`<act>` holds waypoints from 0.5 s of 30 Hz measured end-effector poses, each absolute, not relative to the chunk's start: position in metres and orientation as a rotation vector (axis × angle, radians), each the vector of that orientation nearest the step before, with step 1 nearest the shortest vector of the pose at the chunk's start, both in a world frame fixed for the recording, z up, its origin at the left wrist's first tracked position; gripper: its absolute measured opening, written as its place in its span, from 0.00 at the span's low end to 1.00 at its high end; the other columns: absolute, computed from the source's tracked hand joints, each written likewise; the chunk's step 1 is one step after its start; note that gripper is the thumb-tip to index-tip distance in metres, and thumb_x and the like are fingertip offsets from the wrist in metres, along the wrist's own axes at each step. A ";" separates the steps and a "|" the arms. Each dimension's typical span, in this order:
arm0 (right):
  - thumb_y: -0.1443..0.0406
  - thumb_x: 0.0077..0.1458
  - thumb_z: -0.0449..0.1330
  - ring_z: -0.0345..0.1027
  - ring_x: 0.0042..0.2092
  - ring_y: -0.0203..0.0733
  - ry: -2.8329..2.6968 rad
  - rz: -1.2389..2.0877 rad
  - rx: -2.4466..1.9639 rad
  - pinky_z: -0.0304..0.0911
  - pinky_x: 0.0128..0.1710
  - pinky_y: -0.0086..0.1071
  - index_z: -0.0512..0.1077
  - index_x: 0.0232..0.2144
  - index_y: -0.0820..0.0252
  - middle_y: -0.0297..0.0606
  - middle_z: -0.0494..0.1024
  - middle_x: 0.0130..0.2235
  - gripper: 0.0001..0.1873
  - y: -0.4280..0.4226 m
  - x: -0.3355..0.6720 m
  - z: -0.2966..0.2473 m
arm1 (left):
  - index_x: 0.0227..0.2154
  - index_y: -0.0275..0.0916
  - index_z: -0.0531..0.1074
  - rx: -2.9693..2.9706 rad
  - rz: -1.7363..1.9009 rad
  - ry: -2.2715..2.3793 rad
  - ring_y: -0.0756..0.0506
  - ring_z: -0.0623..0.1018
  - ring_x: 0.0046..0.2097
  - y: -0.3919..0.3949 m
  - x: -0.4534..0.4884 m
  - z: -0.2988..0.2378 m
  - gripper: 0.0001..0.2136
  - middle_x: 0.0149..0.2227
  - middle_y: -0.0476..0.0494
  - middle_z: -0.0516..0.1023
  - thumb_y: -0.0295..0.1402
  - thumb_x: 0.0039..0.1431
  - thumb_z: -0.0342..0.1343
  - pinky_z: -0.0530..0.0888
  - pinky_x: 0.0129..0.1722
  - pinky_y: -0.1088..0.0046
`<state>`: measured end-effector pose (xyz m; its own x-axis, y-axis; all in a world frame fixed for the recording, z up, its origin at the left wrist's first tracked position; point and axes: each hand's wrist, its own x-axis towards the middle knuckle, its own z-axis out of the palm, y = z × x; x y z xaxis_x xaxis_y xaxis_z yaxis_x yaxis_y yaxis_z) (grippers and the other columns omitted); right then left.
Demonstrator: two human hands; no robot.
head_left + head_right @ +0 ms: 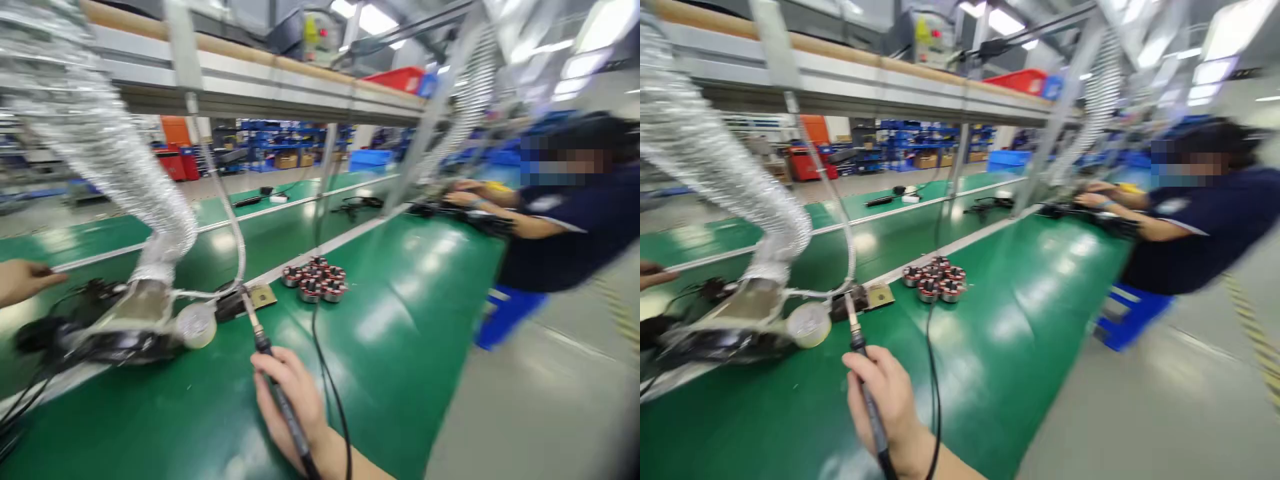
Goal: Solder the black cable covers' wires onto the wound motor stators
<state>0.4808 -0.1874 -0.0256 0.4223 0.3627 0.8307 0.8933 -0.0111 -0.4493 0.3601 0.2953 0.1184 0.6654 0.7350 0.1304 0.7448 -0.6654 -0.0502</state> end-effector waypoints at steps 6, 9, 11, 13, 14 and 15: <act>0.71 0.60 0.58 0.73 0.41 0.39 -1.186 -0.641 -1.610 0.67 0.44 0.30 0.70 0.47 0.60 0.41 0.75 0.41 0.13 -0.183 0.479 -0.031 | 0.36 0.34 0.77 -2.698 0.143 -1.318 0.44 0.75 0.35 0.214 0.267 0.128 0.24 0.34 0.42 0.81 0.49 0.61 0.44 0.66 0.35 0.74; 0.69 0.60 0.58 0.73 0.38 0.39 -1.228 -0.636 -1.571 0.65 0.43 0.31 0.70 0.46 0.61 0.40 0.75 0.40 0.11 -0.179 0.476 -0.029 | 0.32 0.37 0.78 -2.632 0.190 -1.418 0.42 0.77 0.34 0.197 0.224 0.107 0.20 0.33 0.40 0.81 0.46 0.60 0.47 0.66 0.32 0.72; 0.68 0.60 0.58 0.72 0.37 0.39 -1.240 -0.636 -1.567 0.64 0.43 0.31 0.71 0.47 0.62 0.40 0.75 0.39 0.12 -0.180 0.471 -0.029 | 0.33 0.39 0.79 -2.617 0.216 -1.426 0.40 0.78 0.36 0.183 0.201 0.091 0.19 0.34 0.38 0.81 0.46 0.60 0.48 0.67 0.32 0.70; 0.68 0.60 0.58 0.72 0.38 0.40 -1.239 -0.638 -1.568 0.64 0.43 0.32 0.71 0.47 0.61 0.41 0.75 0.40 0.12 -0.181 0.469 -0.030 | 0.32 0.39 0.79 -2.610 0.250 -1.404 0.37 0.78 0.38 0.168 0.183 0.077 0.19 0.36 0.36 0.81 0.48 0.58 0.50 0.68 0.33 0.68; 0.68 0.60 0.58 0.72 0.38 0.40 -1.240 -0.634 -1.567 0.64 0.43 0.33 0.71 0.47 0.61 0.41 0.75 0.40 0.12 -0.181 0.468 -0.031 | 0.33 0.38 0.79 -2.605 0.264 -1.387 0.35 0.78 0.39 0.162 0.176 0.071 0.19 0.36 0.34 0.81 0.49 0.58 0.52 0.69 0.33 0.67; 0.68 0.60 0.58 0.72 0.38 0.40 -1.240 -0.624 -1.565 0.63 0.44 0.33 0.71 0.47 0.61 0.41 0.75 0.40 0.12 -0.180 0.468 -0.032 | 0.34 0.37 0.78 -2.596 0.274 -1.369 0.34 0.78 0.40 0.156 0.169 0.067 0.20 0.38 0.33 0.80 0.51 0.57 0.53 0.70 0.34 0.66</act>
<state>0.4683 -0.1804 -0.0324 0.3401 0.4056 0.8484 0.9231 0.0282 -0.3836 0.1692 0.1562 0.0671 0.5556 0.8283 -0.0727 0.7926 -0.5540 -0.2549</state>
